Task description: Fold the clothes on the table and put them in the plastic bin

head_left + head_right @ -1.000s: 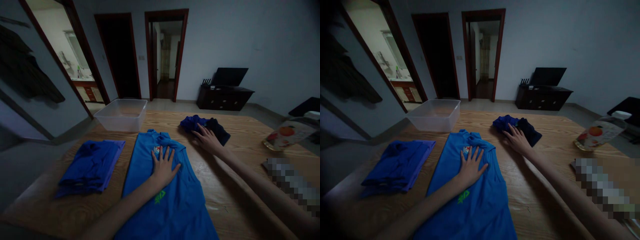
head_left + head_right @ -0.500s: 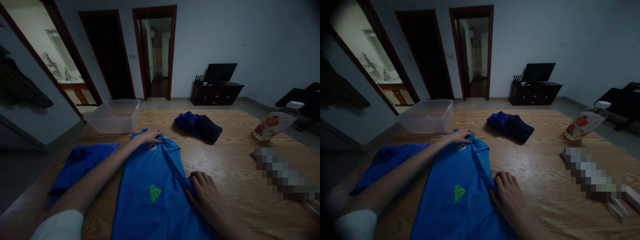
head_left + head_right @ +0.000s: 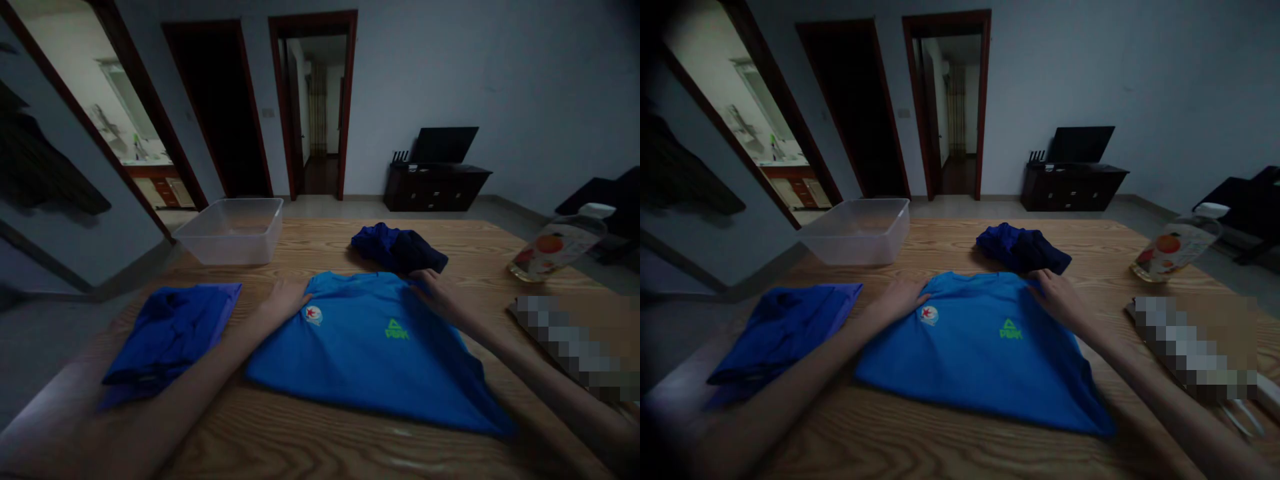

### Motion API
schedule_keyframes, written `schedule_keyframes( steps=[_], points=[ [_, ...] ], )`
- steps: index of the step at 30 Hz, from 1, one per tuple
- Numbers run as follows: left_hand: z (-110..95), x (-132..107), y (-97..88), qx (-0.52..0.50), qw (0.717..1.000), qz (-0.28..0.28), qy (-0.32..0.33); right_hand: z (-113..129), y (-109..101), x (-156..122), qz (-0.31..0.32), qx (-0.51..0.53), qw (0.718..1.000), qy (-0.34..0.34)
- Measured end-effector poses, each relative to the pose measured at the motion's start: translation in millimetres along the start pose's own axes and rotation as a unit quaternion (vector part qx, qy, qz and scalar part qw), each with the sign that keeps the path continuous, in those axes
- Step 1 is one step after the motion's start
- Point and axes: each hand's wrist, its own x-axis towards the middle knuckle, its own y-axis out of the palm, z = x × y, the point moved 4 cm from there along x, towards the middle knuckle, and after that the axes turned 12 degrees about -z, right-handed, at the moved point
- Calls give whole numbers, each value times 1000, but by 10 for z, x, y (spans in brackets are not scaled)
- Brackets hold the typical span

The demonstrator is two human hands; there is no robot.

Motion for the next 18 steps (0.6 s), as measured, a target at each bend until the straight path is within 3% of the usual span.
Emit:
schedule_keyframes(
  steps=[3,5,7,9,13,16,18],
  points=[
    [6,-212,-15,13,999,-35,-32,129,104,-206,12,5,1000,-1],
    [46,-223,-24,-38,996,-69,-36,176,150,-316,24,24,999,11],
    [106,-129,8,-173,981,-79,-48,163,186,-324,29,49,998,39],
    [155,29,85,-306,949,-52,-61,118,231,-239,36,76,994,72],
    [200,317,153,-402,914,-18,-62,82,282,32,76,138,979,132],
    [246,423,-57,-444,891,-63,-74,146,127,256,100,191,965,153],
    [275,419,-354,-474,872,-100,-76,190,-130,416,81,223,957,166]
  ],
)
